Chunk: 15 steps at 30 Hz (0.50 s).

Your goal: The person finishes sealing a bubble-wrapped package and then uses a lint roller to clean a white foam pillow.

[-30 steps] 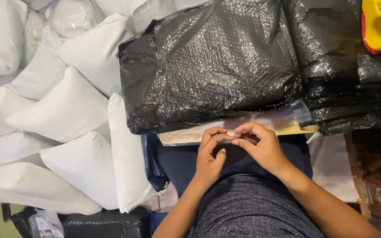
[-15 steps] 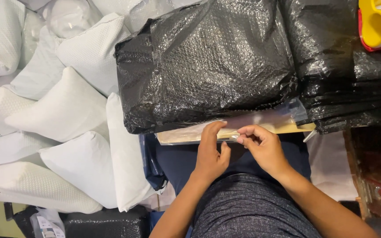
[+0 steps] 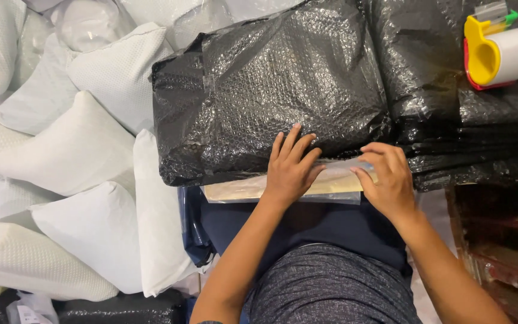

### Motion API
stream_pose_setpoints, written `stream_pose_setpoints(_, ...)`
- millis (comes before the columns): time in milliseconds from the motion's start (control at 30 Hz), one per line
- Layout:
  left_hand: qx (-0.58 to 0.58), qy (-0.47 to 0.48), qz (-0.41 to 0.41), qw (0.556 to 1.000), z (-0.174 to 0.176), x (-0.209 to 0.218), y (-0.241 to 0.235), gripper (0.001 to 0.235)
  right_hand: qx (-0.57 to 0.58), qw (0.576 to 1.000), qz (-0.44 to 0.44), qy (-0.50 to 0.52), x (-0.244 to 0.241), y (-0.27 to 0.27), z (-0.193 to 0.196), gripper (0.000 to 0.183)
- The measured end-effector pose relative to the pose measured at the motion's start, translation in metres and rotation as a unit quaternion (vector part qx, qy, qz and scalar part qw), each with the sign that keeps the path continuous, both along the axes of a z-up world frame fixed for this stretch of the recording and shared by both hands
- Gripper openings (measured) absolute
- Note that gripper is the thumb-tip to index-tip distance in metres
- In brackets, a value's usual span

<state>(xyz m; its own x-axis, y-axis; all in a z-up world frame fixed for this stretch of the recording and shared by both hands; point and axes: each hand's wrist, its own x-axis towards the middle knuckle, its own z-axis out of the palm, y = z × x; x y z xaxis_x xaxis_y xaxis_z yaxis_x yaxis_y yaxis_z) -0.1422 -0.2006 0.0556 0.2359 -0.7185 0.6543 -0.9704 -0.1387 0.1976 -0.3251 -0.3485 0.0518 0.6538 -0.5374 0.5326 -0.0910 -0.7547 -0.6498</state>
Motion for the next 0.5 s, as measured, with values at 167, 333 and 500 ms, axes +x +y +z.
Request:
stream_pose_setpoints(167, -0.011, 0.003, 0.007, 1.000, -0.012, 0.012, -0.016, 0.023, -0.292, 0.955, 0.048, 0.014, 0.025, -0.037, -0.039, 0.025)
stream_pose_setpoints(333, -0.010, 0.014, 0.015, 1.000, -0.011, 0.014, -0.018, 0.020, -0.218, 0.973, 0.075, 0.005, 0.038, -0.049, -0.036, 0.027)
stream_pose_setpoints(500, -0.020, 0.016, 0.024, 0.999, -0.017, 0.018, -0.023, 0.018, -0.137, 0.988, 0.070, 0.019, 0.041, -0.047, -0.028, 0.042)
